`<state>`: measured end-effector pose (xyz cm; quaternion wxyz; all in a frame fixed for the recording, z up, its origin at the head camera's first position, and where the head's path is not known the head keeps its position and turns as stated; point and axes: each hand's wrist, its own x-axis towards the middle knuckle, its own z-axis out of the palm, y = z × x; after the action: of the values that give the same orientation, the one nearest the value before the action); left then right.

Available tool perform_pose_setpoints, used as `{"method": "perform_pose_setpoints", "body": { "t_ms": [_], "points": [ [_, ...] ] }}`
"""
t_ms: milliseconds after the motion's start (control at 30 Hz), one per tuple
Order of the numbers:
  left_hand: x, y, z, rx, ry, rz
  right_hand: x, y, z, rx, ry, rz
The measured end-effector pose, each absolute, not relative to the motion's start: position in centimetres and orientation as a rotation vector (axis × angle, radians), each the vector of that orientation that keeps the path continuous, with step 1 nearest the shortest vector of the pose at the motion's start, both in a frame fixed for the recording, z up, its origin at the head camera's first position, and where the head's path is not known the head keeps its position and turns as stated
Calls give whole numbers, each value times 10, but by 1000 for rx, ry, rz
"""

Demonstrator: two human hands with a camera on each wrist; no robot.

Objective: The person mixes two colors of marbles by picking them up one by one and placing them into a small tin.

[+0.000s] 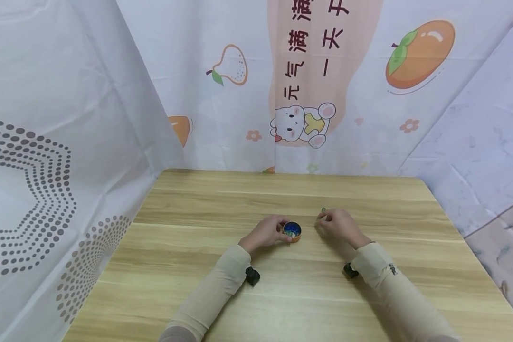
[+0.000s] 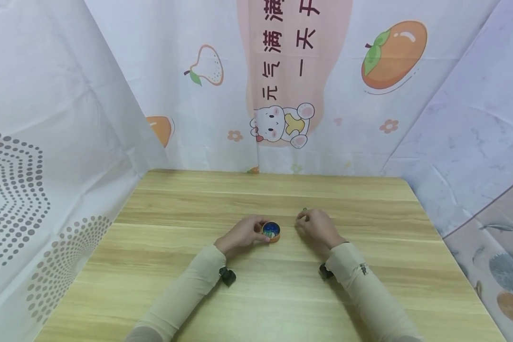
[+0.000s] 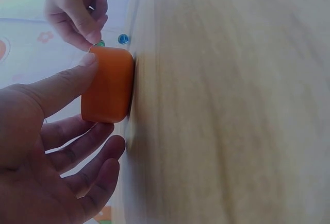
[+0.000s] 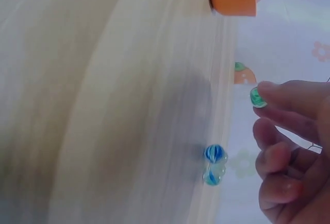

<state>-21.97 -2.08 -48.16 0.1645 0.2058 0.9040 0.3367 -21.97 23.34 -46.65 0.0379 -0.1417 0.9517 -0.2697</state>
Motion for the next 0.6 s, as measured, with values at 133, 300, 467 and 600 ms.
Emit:
{"method": "perform_pose_setpoints", "body": {
  "t_ms": [133,300,467,600],
  "points": [
    [-220,-20,-481,587,2572,966,-217,228,-465,-441,2923,-876],
    [-222,-20,-482,579,2575,964,-216,220,-466,-480,2916,-937],
    [-223,-20,-483,575,2564,979,-215,214,-468,-518,2924,-943],
    [-223,-19,-483,582,2566,969,-213,210,-468,-525,2908,-961]
  ]
}}
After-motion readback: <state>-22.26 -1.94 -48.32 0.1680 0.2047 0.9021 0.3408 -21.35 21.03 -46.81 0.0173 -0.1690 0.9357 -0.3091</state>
